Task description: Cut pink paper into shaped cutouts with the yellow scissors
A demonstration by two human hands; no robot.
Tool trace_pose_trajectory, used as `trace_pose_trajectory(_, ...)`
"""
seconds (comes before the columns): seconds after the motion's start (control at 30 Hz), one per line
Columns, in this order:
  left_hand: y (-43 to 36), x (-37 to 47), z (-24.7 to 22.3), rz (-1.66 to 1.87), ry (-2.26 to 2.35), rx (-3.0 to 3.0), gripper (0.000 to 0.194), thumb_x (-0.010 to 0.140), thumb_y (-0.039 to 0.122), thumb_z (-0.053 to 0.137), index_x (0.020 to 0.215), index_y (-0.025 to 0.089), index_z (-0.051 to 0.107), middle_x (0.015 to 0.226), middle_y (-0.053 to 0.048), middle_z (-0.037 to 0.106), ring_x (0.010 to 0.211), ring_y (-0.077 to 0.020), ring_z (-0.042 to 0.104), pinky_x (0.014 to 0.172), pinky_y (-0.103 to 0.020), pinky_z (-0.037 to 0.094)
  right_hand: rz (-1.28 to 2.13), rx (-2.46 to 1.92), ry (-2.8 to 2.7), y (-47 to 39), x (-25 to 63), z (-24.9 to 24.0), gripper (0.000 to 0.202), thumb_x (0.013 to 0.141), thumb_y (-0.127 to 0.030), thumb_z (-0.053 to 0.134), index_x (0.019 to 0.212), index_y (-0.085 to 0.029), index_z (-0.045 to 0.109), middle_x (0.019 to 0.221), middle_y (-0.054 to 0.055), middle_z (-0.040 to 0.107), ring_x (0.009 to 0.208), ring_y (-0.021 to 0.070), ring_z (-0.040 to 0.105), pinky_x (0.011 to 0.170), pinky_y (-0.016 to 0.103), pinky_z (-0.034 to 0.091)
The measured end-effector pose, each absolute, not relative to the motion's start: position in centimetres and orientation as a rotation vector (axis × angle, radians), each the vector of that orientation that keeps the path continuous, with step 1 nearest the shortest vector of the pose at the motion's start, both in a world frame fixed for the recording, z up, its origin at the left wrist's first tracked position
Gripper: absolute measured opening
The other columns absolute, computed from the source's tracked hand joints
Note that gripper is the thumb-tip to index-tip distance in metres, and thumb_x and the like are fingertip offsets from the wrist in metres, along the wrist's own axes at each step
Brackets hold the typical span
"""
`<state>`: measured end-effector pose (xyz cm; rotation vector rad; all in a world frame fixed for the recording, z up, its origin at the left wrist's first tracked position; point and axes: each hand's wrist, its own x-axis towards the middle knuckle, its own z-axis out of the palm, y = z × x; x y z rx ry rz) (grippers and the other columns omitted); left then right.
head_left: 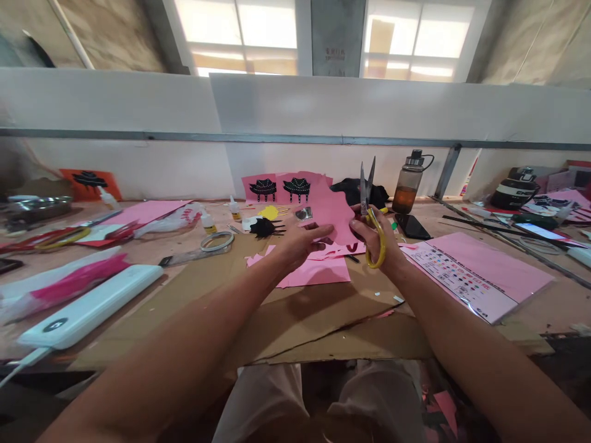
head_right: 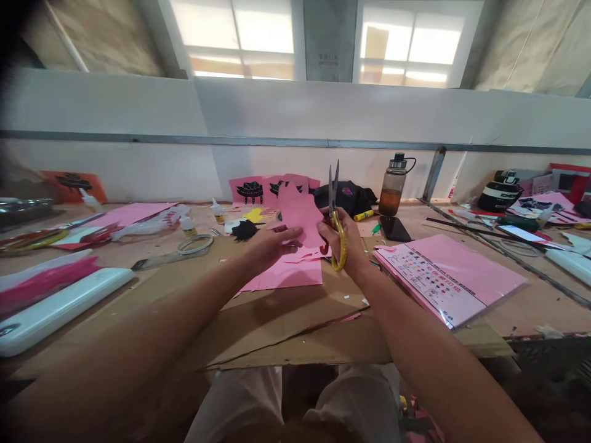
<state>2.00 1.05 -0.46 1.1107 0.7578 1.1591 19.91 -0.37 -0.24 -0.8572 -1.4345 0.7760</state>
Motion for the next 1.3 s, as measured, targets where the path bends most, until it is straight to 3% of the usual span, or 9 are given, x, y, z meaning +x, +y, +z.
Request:
trace_pose_trajectory(0.1, 1.9, 1.0, 0.2, 1.263, 0.750, 1.053, 0.032, 0.056, 0.025, 0.091, 0.071, 0.014, 0.065, 0.071, 0.000, 0.063, 0.063, -0.0110, 0.062, 0.061, -0.024, 0.049, 0.891, -0.844, -1.546, -0.4, 20.1, 0.1, 0.029, 0.080, -0.040, 0.063, 0.102, -0.021, 0.056, 0.077, -0.002, 0.055, 0.068, 0.0145, 0.052, 0.063, 0.028, 0.043)
trace_pose_trajectory(0.3, 3.6, -1.4, 1.2, 1.430, 0.780, 1.061, 0.040, 0.053, 0.029, 0.092, 0.066, 0.016, 0.057, 0.065, 0.002, 0.060, 0.058, -0.0086, 0.059, 0.053, -0.020, 0.046, 0.790, -0.980, -1.844, -0.7, 20.3, 0.6, 0.027, 0.082, -0.047, 0.066, 0.080, -0.020, 0.060, 0.074, 0.001, 0.060, 0.072, 0.0172, 0.053, 0.067, 0.029, 0.040)
trace_pose_trajectory(0.43, 4.0, -2.0, 1.4, 1.459, 0.776, 1.118, 0.045, 0.052, 0.036, 0.092, 0.063, 0.017, 0.053, 0.063, 0.004, 0.059, 0.055, -0.0068, 0.055, 0.053, -0.019, 0.046, 0.849, -1.042, -1.968, -1.6, 20.1, 1.3, 0.030, 0.085, -0.048, 0.063, 0.076, -0.020, 0.059, 0.060, -0.001, 0.054, 0.056, 0.0142, 0.048, 0.055, 0.027, 0.036)
trace_pose_trajectory(0.7, 4.0, -1.3, 1.0, 1.491, 0.799, 1.169, 0.047, 0.053, 0.040, 0.092, 0.061, 0.017, 0.051, 0.061, 0.003, 0.057, 0.054, -0.0078, 0.056, 0.052, -0.021, 0.044, 0.896, -1.008, -1.958, -1.6, 19.8, 0.9, 0.032, 0.078, -0.048, 0.073, 0.068, -0.021, 0.061, 0.050, -0.002, 0.053, 0.045, 0.0109, 0.044, 0.046, 0.025, 0.028)
trace_pose_trajectory(1.07, 3.4, -0.4, 0.7, 1.514, 0.764, 1.185, 0.041, 0.065, 0.039, 0.087, 0.064, 0.017, 0.053, 0.060, 0.002, 0.059, 0.053, -0.0097, 0.059, 0.050, -0.021, 0.048, 0.912, -1.124, -1.984, -2.1, 19.9, 0.8, 0.038, 0.086, -0.056, 0.063, 0.072, -0.021, 0.058, 0.052, -0.002, 0.055, 0.047, 0.0127, 0.048, 0.049, 0.026, 0.032)
trace_pose_trajectory(1.3, 3.0, -0.2, 0.7, 1.512, 0.753, 1.199, 0.041, 0.065, 0.041, 0.087, 0.065, 0.017, 0.054, 0.062, 0.001, 0.060, 0.054, -0.0095, 0.060, 0.052, -0.022, 0.050, 0.930, -1.102, -2.005, -2.2, 19.8, 1.0, 0.042, 0.088, -0.058, 0.059, 0.068, -0.021, 0.055, 0.051, -0.001, 0.054, 0.046, 0.0131, 0.048, 0.048, 0.027, 0.034)
